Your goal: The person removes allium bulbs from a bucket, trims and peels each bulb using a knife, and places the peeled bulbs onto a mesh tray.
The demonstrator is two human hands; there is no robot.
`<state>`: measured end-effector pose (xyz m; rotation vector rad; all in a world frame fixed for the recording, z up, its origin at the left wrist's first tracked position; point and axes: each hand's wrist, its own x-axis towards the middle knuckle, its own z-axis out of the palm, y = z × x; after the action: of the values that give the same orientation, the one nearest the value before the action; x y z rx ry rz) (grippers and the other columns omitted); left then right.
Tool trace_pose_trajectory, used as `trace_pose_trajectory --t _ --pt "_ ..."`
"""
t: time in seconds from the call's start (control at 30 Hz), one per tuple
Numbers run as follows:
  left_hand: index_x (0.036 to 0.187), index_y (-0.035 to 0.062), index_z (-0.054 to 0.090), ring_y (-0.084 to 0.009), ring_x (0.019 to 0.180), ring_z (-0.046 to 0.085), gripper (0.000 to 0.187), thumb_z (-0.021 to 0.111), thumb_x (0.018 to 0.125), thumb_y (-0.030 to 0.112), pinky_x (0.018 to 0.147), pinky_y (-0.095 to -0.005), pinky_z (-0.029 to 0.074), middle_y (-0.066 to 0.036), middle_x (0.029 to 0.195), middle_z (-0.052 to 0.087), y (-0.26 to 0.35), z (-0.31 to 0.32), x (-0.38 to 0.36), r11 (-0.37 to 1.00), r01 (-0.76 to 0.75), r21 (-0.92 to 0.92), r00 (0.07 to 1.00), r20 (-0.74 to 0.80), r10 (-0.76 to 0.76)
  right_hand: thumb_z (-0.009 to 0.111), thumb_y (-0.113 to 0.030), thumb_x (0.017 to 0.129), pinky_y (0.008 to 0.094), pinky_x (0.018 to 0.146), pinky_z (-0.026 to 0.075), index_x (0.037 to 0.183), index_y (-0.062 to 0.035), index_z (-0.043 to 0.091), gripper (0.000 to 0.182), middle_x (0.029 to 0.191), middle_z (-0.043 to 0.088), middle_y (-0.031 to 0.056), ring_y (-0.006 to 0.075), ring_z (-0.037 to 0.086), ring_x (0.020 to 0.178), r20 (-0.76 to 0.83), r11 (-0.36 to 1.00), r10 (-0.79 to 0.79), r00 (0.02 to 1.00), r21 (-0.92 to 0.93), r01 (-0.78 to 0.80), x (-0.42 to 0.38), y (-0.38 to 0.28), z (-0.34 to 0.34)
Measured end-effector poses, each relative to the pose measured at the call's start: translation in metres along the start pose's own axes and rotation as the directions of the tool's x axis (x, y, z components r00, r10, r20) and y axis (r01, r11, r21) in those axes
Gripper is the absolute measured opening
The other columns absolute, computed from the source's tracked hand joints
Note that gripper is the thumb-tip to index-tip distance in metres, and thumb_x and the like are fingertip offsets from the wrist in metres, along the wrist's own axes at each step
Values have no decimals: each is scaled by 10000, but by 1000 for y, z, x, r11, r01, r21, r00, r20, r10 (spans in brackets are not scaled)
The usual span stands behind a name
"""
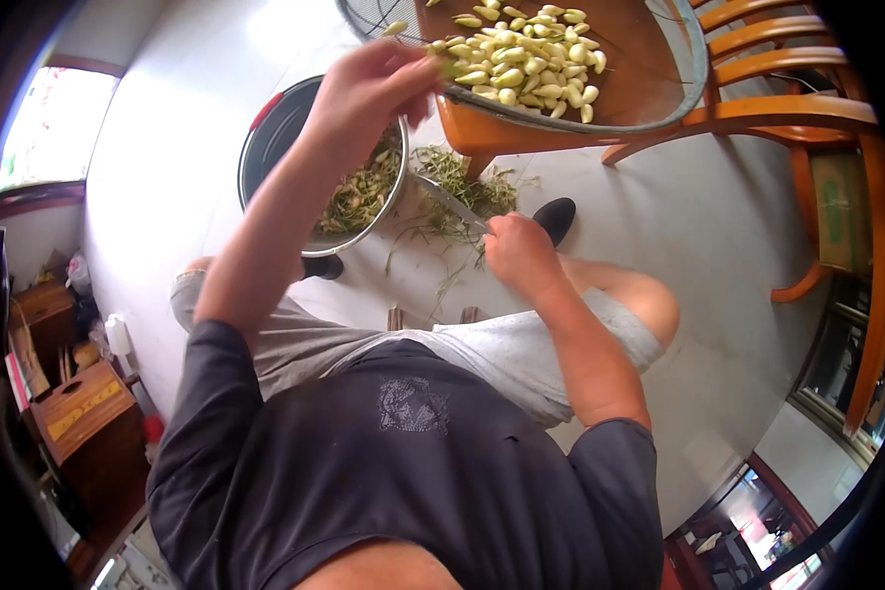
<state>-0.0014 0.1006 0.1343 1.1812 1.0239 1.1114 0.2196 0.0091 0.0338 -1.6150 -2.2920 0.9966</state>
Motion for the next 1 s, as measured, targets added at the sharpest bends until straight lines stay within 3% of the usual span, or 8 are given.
trace_pose_trajectory --t 0.23,0.27,0.33,0.5,0.53,0.6,0.63,1.0 --pt "1032 -3 623 -124 616 608 425 643 861 385 526 -241 505 -91 779 649 32 -31 48 892 222 394 975 -65 -214 567 -131 798 471 730 453 749 26 570 164 817 579 230 399 567 814 -8 996 43 999 79 -42 -3 -1 -11" --pt "851 -6 627 -101 549 560 250 623 882 242 472 -235 448 -61 688 614 14 -60 38 944 57 326 997 32 -71 568 -128 796 473 724 453 749 29 571 164 820 577 232 405 564 801 -38 995 43 998 97 -39 -4 1 -11" --pt "789 16 627 -101 510 542 221 622 852 228 444 -239 427 -44 636 595 -34 -118 21 861 272 429 956 -17 -294 571 -129 796 470 726 453 769 24 587 156 822 580 228 405 563 796 -30 988 72 997 141 -67 -5 -3 -15" --pt "687 -26 631 -241 528 627 180 597 771 130 464 -346 484 -154 604 620 -192 -193 -38 298 713 634 540 -226 -811 583 -128 801 452 732 460 826 8 625 145 831 593 209 395 573 807 58 987 95 994 123 -102 2 -8 -13" --pt "734 -41 644 -300 633 648 202 607 766 156 545 -372 507 -196 677 639 -266 -229 -58 203 441 874 680 -177 -711 582 -127 803 449 732 462 831 8 627 145 833 595 205 391 575 809 64 987 79 995 133 -87 3 -10 -11" --pt "821 -60 657 -385 825 650 274 639 754 205 693 -412 523 -264 831 650 -299 -235 -71 71 425 902 778 -324 -538 581 -123 807 442 732 465 842 10 633 147 836 599 198 382 579 813 74 987 46 996 148 -56 6 -13 -9" --pt "861 -65 658 -410 913 631 315 660 747 229 761 -425 515 -289 913 642 -274 -208 -73 122 681 722 682 -565 -465 579 -120 808 439 734 467 850 10 635 148 837 601 196 379 580 813 85 988 51 995 144 -63 8 -16 -9" --pt "966 -27 645 -385 979 613 300 634 772 202 832 -437 493 -259 1006 635 -266 -186 -75 195 776 600 625 -688 -368 574 -106 808 434 740 473 872 11 642 150 844 604 190 370 583 813 115 992 15 993 127 -30 17 -24 -5"
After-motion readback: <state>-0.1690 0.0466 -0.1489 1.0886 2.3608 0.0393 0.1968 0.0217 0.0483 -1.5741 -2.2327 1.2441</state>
